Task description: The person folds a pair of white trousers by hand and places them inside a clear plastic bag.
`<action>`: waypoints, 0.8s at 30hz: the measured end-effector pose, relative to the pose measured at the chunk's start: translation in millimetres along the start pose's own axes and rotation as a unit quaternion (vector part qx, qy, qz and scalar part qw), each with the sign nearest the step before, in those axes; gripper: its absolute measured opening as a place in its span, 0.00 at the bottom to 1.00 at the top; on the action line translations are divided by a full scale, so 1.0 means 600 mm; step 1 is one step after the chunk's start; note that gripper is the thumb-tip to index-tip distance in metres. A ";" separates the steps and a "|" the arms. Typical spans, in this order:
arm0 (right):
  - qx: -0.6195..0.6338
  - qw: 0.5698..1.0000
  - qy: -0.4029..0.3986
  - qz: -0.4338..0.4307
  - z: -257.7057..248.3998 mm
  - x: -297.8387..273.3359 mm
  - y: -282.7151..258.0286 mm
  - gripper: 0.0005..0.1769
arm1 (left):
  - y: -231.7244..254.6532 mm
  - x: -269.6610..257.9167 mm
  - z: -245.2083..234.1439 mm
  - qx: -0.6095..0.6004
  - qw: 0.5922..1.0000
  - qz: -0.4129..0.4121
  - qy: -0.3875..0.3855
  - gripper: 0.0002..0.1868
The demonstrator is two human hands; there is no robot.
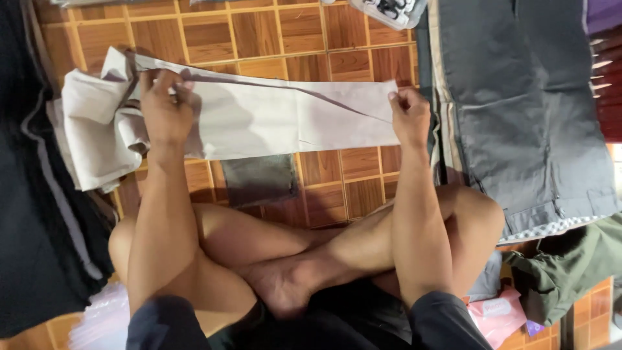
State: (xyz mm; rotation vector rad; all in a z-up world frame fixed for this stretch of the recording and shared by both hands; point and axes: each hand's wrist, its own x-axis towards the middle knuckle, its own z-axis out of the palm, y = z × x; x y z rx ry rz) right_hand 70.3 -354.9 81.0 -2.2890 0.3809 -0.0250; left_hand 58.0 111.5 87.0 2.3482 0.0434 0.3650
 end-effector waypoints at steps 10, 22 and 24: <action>0.006 0.994 0.100 -0.039 0.043 -0.001 0.030 0.10 | -0.025 0.008 0.056 0.159 0.985 -0.003 0.060 0.09; 0.020 0.991 0.114 -0.071 0.050 0.031 0.012 0.13 | -0.127 0.005 0.091 0.264 0.961 0.033 0.078 0.15; -0.010 0.993 0.089 -0.079 0.073 0.040 0.045 0.15 | -0.132 0.017 0.083 0.272 0.958 0.023 0.088 0.15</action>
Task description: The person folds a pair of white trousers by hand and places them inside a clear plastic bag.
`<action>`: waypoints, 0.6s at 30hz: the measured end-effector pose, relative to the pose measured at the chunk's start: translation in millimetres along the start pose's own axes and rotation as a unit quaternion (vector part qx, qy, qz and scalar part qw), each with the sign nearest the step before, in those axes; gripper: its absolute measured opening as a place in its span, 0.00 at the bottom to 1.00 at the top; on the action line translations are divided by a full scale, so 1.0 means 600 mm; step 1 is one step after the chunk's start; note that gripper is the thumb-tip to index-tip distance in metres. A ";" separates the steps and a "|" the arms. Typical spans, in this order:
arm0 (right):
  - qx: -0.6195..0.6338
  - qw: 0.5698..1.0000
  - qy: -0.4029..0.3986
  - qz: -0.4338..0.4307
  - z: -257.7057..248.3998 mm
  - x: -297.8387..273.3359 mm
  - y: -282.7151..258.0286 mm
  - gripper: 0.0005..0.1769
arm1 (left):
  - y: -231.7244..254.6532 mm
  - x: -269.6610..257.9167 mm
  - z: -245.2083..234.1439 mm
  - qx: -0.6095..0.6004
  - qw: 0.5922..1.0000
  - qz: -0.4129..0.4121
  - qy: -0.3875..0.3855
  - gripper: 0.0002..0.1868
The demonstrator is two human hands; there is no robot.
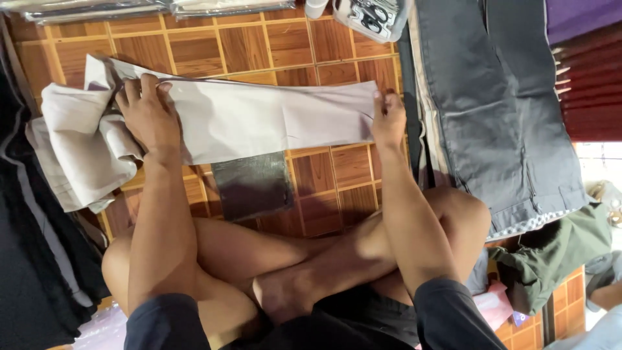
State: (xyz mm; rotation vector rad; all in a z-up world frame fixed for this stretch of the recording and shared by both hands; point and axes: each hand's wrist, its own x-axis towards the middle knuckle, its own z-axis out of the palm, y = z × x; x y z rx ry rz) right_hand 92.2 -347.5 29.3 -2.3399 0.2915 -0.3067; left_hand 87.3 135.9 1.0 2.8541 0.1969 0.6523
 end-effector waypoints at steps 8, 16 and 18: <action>-0.052 0.990 0.102 -0.080 0.000 -0.052 -0.073 0.10 | 0.018 0.035 -0.066 -0.002 0.997 -0.022 0.072 0.09; -0.140 0.982 0.113 -0.058 0.010 -0.041 -0.049 0.10 | 0.168 0.012 -0.106 -0.068 0.991 -0.072 -0.091 0.21; -0.118 0.986 0.107 -0.041 0.014 -0.038 -0.034 0.10 | 0.195 -0.023 -0.094 -0.065 0.992 -0.025 -0.105 0.15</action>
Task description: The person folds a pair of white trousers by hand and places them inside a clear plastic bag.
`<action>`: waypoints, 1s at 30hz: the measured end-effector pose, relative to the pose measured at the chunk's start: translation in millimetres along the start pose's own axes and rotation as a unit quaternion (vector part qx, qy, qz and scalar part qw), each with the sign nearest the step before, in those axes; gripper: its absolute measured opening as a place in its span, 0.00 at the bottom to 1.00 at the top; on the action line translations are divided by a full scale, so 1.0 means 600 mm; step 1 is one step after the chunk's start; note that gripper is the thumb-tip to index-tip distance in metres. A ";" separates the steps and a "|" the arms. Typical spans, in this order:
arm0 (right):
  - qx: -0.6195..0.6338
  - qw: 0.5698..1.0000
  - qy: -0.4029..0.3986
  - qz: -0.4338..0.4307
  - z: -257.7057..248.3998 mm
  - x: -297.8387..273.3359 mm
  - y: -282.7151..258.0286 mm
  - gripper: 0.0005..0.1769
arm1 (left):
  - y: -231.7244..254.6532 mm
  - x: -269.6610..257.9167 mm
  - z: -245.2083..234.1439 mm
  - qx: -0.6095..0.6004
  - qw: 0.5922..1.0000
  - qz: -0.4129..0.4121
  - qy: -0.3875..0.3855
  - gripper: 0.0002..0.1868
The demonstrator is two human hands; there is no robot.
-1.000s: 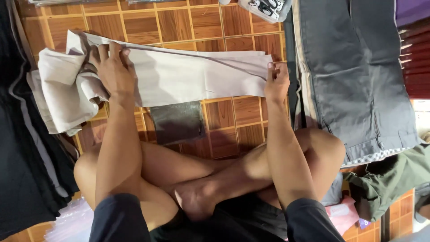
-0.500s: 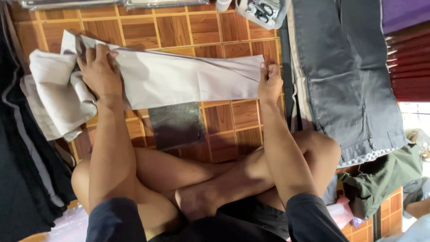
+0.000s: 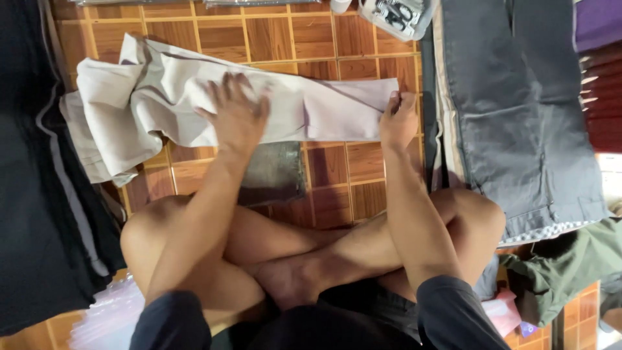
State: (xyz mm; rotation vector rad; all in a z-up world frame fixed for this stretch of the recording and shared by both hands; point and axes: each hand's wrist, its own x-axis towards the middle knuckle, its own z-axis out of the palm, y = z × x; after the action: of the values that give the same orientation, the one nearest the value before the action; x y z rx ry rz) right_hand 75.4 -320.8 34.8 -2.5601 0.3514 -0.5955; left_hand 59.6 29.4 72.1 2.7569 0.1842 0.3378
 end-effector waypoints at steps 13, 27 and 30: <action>0.073 0.993 -0.055 0.075 -0.005 0.017 0.041 0.13 | -0.064 0.010 -0.039 0.005 0.936 0.131 -0.326 0.62; 0.335 0.862 -0.296 0.240 -0.170 0.032 -0.142 0.17 | 0.189 -0.138 -0.128 -0.303 0.877 0.082 -0.363 0.20; 0.504 0.786 -0.323 0.154 -0.247 0.019 -0.275 0.15 | 0.221 -0.170 -0.036 -0.482 0.788 0.162 -0.347 0.22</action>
State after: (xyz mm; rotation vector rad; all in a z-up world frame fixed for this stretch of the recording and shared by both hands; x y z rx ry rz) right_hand 37.8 -243.7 239.3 -1.4602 0.1263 0.2280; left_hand -33.1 -103.5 118.4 1.6925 -0.5199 -0.4229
